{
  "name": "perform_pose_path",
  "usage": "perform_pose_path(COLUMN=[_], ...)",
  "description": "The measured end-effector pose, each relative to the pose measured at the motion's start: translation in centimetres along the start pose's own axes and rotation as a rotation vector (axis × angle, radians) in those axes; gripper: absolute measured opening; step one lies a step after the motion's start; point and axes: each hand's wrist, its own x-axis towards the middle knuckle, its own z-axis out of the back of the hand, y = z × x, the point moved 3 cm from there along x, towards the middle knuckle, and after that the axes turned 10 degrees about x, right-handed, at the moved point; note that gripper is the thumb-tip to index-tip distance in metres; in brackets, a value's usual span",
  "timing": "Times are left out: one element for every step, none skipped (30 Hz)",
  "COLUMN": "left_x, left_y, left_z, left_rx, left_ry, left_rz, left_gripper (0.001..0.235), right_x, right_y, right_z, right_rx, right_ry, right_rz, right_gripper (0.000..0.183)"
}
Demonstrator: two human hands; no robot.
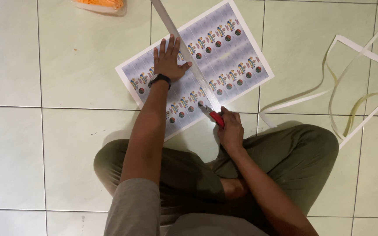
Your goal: The person sits on the floor and uses a metal ruler and a red utility knife to cut a large printed sheet into vertical strips. They repeatedly align the ruler and slice along it to separate the printed sections.
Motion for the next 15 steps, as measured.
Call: perform_pose_path(left_x=[0.0, 0.1, 0.2, 0.1, 0.1, 0.0, -0.1, -0.2, -0.4, -0.2, 0.0, 0.2, 0.4, 0.5, 0.7], left_y=[0.0, 0.1, 0.1, 0.1, 0.1, 0.1, 0.0, -0.1, -0.3, -0.2, -0.1, 0.1, 0.3, 0.5, 0.6], left_z=[-0.2, -0.3, -0.3, -0.3, -0.3, -0.3, 0.1, 0.4, 0.6, 0.1, -0.3, -0.7, -1.1, -1.5, -1.8], left_rx=[0.000, 0.006, 0.011, 0.011, 0.005, -0.001, 0.000, -0.010, -0.021, -0.020, 0.007, 0.035, 0.034, 0.029, 0.025], left_ry=[0.001, -0.012, -0.026, -0.026, -0.024, -0.022, -0.023, -0.005, 0.018, 0.020, -0.012, -0.044, -0.039, -0.069, -0.100], left_rz=[0.000, 0.003, 0.006, 0.006, 0.004, 0.001, 0.000, 0.006, 0.012, 0.010, 0.011, 0.012, 0.012, -0.008, -0.030], left_gripper=[0.095, 0.094, 0.094, 0.094, 0.094, 0.095, 0.095, 0.094, 0.093, 0.093, 0.094, 0.095, 0.095, 0.096, 0.098], right_x=[0.0, 0.0, 0.0, 0.0, -0.1, -0.1, -0.1, 0.0, -0.1, -0.1, -0.1, -0.2, -0.1, -0.1, -0.1], right_y=[-0.2, -0.2, -0.3, -0.3, -0.4, -0.5, -0.4, -0.4, -0.4, -0.5, -0.5, -0.5, -0.6, -0.7, -0.8], right_z=[-0.1, -0.1, -0.2, -0.2, -0.2, -0.3, -0.3, -0.3, -0.3, -0.3, -0.4, -0.4, -0.4, -0.5, -0.4], right_rx=[0.001, 0.001, 0.001, 0.001, 0.007, 0.012, 0.012, -0.008, -0.027, -0.028, -0.037, -0.047, -0.047, -0.036, -0.025], right_ry=[0.001, -0.014, -0.030, -0.030, -0.029, -0.028, -0.029, -0.030, -0.030, -0.030, -0.040, -0.050, -0.047, -0.048, -0.051], right_rz=[-0.001, 0.037, 0.075, 0.075, 0.068, 0.061, 0.062, 0.070, 0.075, 0.073, 0.086, 0.099, 0.095, 0.094, 0.092], right_gripper=[0.038, 0.031, 0.024, 0.024, 0.027, 0.031, 0.031, 0.043, 0.056, 0.056, 0.048, 0.040, 0.040, 0.050, 0.061])
